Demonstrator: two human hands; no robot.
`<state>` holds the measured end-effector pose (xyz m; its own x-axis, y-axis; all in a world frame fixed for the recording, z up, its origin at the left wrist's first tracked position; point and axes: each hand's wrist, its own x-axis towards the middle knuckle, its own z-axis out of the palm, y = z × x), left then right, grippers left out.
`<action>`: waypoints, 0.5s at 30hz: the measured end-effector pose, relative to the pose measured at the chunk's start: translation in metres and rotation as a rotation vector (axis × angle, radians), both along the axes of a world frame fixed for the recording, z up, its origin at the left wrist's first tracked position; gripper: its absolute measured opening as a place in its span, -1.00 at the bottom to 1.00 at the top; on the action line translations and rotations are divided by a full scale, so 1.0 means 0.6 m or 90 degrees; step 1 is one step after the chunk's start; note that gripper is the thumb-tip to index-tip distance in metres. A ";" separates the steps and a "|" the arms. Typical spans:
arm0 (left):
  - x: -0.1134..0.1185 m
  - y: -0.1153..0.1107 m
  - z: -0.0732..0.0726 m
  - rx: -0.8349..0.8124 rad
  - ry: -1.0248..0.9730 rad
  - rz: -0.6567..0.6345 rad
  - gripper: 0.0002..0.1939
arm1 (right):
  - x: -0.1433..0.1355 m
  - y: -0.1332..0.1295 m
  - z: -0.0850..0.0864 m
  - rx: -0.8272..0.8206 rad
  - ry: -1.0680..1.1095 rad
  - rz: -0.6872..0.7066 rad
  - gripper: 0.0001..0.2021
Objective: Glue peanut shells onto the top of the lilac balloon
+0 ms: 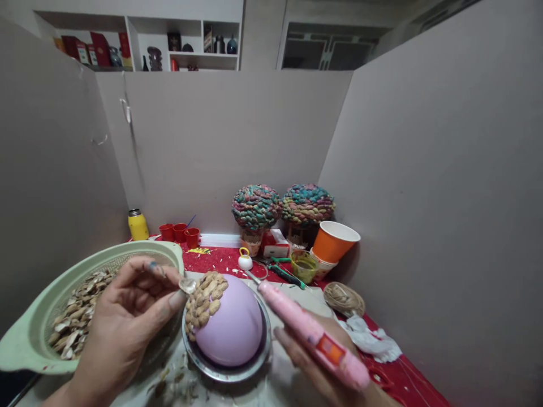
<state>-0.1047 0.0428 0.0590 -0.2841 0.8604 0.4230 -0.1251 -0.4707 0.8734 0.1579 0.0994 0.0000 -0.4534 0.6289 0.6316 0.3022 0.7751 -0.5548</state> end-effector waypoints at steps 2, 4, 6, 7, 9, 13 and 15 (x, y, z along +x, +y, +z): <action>-0.006 0.004 0.005 -0.010 0.015 0.003 -0.71 | 0.014 0.024 0.000 -0.040 -0.027 -0.084 -0.77; -0.007 0.009 0.009 -0.028 0.040 0.000 -0.73 | 0.031 0.052 -0.015 -0.066 -0.126 -0.175 -0.69; -0.007 0.013 0.012 -0.048 0.060 -0.003 -0.76 | 0.049 0.074 -0.039 -0.096 -0.265 -0.225 -0.72; -0.007 0.014 0.013 -0.055 0.067 -0.006 -0.78 | 0.057 0.082 -0.051 -0.109 -0.300 -0.230 -0.77; -0.007 0.015 0.015 -0.062 0.073 -0.012 -0.79 | 0.071 0.088 -0.073 -0.131 -0.357 -0.250 -0.89; -0.012 0.012 0.018 -0.069 0.080 -0.026 -0.80 | 0.087 0.080 -0.094 -0.174 -0.423 -0.265 -0.90; -0.015 0.010 0.019 -0.066 0.095 -0.028 -0.80 | 0.091 0.076 -0.089 -0.189 -0.442 -0.254 -0.85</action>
<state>-0.1135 0.0489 0.0705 -0.1862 0.9120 0.3656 -0.0094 -0.3737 0.9275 0.2127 0.1451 -0.0535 -0.3855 0.9195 0.0762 0.8686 0.3895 -0.3062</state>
